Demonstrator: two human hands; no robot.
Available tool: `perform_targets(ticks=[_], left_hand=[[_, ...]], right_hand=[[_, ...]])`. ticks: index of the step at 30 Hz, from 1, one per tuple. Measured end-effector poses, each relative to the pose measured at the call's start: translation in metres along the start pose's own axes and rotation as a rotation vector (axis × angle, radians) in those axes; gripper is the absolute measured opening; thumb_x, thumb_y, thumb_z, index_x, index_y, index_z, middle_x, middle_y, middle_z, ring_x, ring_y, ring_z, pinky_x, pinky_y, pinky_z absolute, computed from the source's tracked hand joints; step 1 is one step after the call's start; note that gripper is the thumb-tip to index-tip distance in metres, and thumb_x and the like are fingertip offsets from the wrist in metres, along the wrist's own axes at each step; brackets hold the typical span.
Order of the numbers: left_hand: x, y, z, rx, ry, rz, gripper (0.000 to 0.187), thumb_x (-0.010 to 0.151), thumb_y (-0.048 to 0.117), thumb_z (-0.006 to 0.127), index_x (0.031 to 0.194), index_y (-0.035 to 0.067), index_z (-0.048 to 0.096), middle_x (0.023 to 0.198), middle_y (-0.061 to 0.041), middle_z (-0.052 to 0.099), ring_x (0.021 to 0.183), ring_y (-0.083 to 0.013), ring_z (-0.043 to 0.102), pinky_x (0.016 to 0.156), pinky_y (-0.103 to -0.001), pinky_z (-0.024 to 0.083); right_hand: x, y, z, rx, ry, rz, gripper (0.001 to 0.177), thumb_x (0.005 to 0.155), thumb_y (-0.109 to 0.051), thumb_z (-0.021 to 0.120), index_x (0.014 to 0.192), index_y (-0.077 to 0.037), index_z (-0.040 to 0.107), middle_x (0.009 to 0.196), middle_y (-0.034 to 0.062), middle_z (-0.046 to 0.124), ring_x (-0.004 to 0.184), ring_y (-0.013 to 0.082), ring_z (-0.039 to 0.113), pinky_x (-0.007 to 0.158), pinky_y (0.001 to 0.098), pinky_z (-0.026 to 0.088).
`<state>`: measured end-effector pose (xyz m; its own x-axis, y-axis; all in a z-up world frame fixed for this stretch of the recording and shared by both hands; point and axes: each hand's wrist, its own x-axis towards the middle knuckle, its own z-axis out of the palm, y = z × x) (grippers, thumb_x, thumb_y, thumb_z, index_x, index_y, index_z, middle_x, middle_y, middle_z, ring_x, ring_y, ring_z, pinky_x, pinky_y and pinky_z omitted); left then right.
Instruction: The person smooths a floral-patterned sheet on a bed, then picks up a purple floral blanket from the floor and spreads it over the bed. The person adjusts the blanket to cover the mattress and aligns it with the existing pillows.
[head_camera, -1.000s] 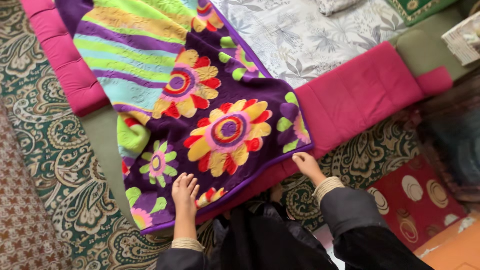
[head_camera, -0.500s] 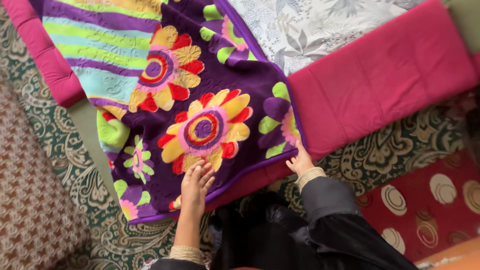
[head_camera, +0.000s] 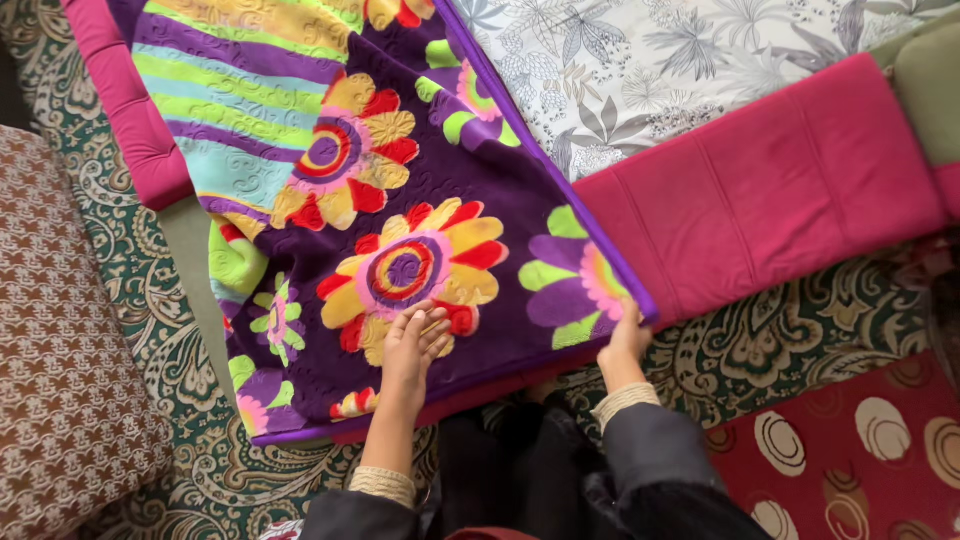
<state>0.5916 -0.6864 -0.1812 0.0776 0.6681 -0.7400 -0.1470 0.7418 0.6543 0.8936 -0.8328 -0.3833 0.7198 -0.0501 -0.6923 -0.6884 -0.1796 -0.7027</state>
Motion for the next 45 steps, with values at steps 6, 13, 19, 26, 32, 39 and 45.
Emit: perform_targets(ticks=[6, 13, 19, 26, 32, 39, 45], left_hand=[[-0.014, 0.001, -0.003, -0.076, -0.010, 0.013, 0.030, 0.103, 0.024, 0.052, 0.127, 0.007, 0.060, 0.119, -0.010, 0.070, 0.109, -0.0231, 0.070, 0.094, -0.038, 0.056], [-0.047, 0.045, -0.039, -0.391, -0.054, 0.174, 0.030, 0.102, 0.023, 0.052, 0.128, 0.009, 0.059, 0.119, -0.008, 0.070, 0.111, -0.0223, 0.069, 0.097, -0.039, 0.054], [-0.100, 0.090, -0.131, -0.632, 0.060, 0.430, 0.028, 0.102, 0.024, 0.055, 0.125, 0.009, 0.061, 0.118, -0.008, 0.070, 0.109, -0.0234, 0.068, 0.095, -0.041, 0.056], [-0.164, 0.099, -0.265, -0.814, 0.284, 0.653, 0.029, 0.104, 0.028, 0.054, 0.126, 0.009, 0.062, 0.120, -0.006, 0.069, 0.109, -0.0205, 0.066, 0.093, -0.038, 0.054], [-0.176, 0.113, -0.372, -0.946, 0.299, 0.753, 0.030, 0.103, 0.029, 0.055, 0.126, 0.010, 0.062, 0.119, -0.005, 0.069, 0.108, -0.0197, 0.065, 0.091, -0.036, 0.053], [-0.180, 0.148, -0.454, -0.871, 0.317, 0.746, 0.030, 0.104, 0.029, 0.054, 0.125, 0.010, 0.063, 0.117, -0.005, 0.068, 0.108, -0.0193, 0.065, 0.090, -0.035, 0.054], [-0.171, 0.175, -0.499, -0.853, 0.303, 0.761, 0.029, 0.103, 0.027, 0.055, 0.125, 0.010, 0.062, 0.116, -0.004, 0.069, 0.105, -0.0181, 0.066, 0.087, -0.034, 0.054]], right_hand=[[0.037, -0.037, -0.018, 0.022, -0.181, 0.057, 0.039, 0.094, -0.024, 0.065, 0.133, -0.026, 0.060, 0.132, -0.0058, 0.062, 0.120, 0.0150, 0.057, 0.095, 0.0457, 0.046], [-0.056, -0.133, 0.052, 0.177, -0.638, -0.046, 0.034, 0.100, -0.025, 0.061, 0.135, -0.023, 0.059, 0.130, -0.0008, 0.064, 0.118, 0.0169, 0.058, 0.094, 0.0391, 0.048], [-0.223, -0.176, 0.106, 0.097, -0.970, -0.188, 0.028, 0.104, -0.021, 0.054, 0.131, -0.017, 0.060, 0.126, 0.0002, 0.067, 0.115, 0.0147, 0.062, 0.095, 0.0369, 0.050], [-0.384, -0.141, 0.141, 0.051, -1.182, -0.100, 0.031, 0.103, -0.025, 0.053, 0.132, -0.017, 0.060, 0.131, 0.0013, 0.066, 0.121, 0.0170, 0.062, 0.102, 0.0408, 0.048], [-0.475, -0.089, 0.160, 0.061, -1.296, -0.072, 0.031, 0.104, -0.029, 0.053, 0.132, -0.016, 0.060, 0.133, 0.0023, 0.065, 0.122, 0.0186, 0.062, 0.104, 0.0421, 0.048], [-0.550, -0.026, 0.187, 0.064, -1.331, -0.029, 0.027, 0.105, -0.028, 0.053, 0.129, -0.017, 0.059, 0.130, 0.0006, 0.066, 0.122, 0.0176, 0.062, 0.102, 0.0374, 0.050], [-0.590, 0.016, 0.246, 0.083, -1.356, -0.031, 0.026, 0.105, -0.028, 0.057, 0.129, -0.017, 0.059, 0.123, -0.0018, 0.066, 0.116, 0.0156, 0.062, 0.099, 0.0368, 0.051]])
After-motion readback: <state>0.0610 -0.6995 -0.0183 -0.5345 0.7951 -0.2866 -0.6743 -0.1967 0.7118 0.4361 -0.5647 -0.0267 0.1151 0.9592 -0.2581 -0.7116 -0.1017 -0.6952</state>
